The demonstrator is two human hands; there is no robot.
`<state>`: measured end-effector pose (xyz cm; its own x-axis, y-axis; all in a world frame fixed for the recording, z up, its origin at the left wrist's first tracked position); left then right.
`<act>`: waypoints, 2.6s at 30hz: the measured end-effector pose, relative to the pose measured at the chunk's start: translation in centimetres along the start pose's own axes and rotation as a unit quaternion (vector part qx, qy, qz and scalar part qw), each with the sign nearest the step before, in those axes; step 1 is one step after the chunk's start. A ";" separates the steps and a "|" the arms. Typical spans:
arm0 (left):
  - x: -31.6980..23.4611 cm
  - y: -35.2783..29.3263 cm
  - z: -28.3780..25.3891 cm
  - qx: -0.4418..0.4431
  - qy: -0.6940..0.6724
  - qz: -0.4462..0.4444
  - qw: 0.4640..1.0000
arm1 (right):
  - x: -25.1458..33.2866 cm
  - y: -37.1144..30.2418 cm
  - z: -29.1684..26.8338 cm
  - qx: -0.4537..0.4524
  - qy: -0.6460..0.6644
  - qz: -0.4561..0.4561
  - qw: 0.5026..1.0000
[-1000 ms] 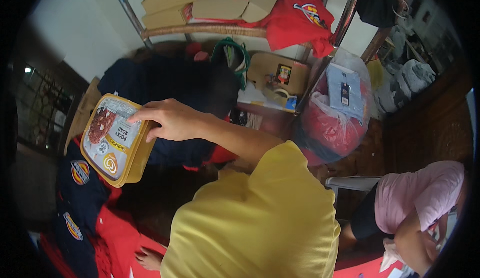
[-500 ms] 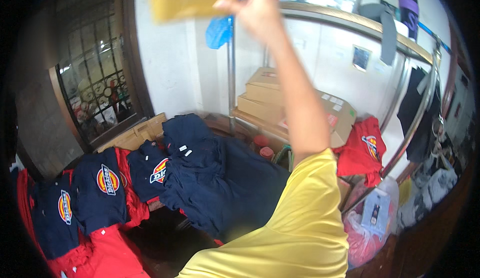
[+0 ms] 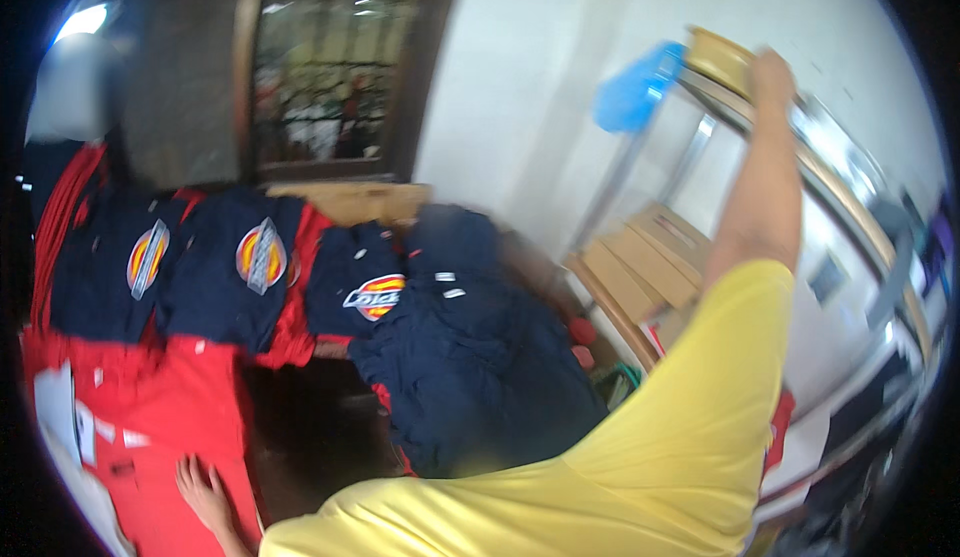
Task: The person folds shirts by placing them on a red table, smoothing the fabric, and using a cardboard template to fold the sides and bottom before removing the template and setting the shirt aside.
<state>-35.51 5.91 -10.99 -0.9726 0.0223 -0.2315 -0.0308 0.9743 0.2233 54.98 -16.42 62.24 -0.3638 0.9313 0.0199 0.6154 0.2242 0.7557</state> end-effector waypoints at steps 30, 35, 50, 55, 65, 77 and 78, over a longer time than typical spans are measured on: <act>21.7 -31.6 -18.4 -0.327 0.004 -0.415 0.849 | 64.2 -99.8 -18.8 0.371 0.460 -0.797 0.126; 26.1 -31.5 -19.5 -0.226 0.036 -0.510 0.829 | 60.0 -115.0 -31.9 0.239 0.579 -0.779 0.013; 10.2 -42.6 -22.8 -0.149 0.014 -0.703 0.695 | 62.2 -113.3 -30.4 0.223 0.468 -0.849 0.097; 11.3 -28.8 -17.3 -0.250 -0.198 -0.518 0.794 | 67.1 -113.7 -22.4 0.193 0.488 -0.834 0.171; 13.7 -23.9 -13.4 -0.170 0.040 -0.556 0.812 | 78.0 -113.0 -30.1 0.248 0.605 -0.742 0.147; 10.3 -21.1 -20.6 -0.435 -0.679 -0.203 0.556 | 45.9 -117.6 -24.9 0.556 0.217 -0.719 -0.355; 8.3 -18.3 -23.5 -0.364 -0.654 -0.188 0.636 | 45.6 -117.7 -23.8 0.575 0.224 -0.699 -0.363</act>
<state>-48.47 -16.97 5.25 0.1437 0.4489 -0.8819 -0.7663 0.6143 0.1879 -50.66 -7.11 -10.21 0.0504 -0.0836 0.9952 -0.8110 -0.5850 -0.0081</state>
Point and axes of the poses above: each hand's wrist, its own y-axis towards the middle knuckle, its own z-axis out of the palm, x = y × z, the point moved 9 cm from there along y, towards the middle knuckle, and after that the axes turned 15 degrees about x, right-handed, at the moved point
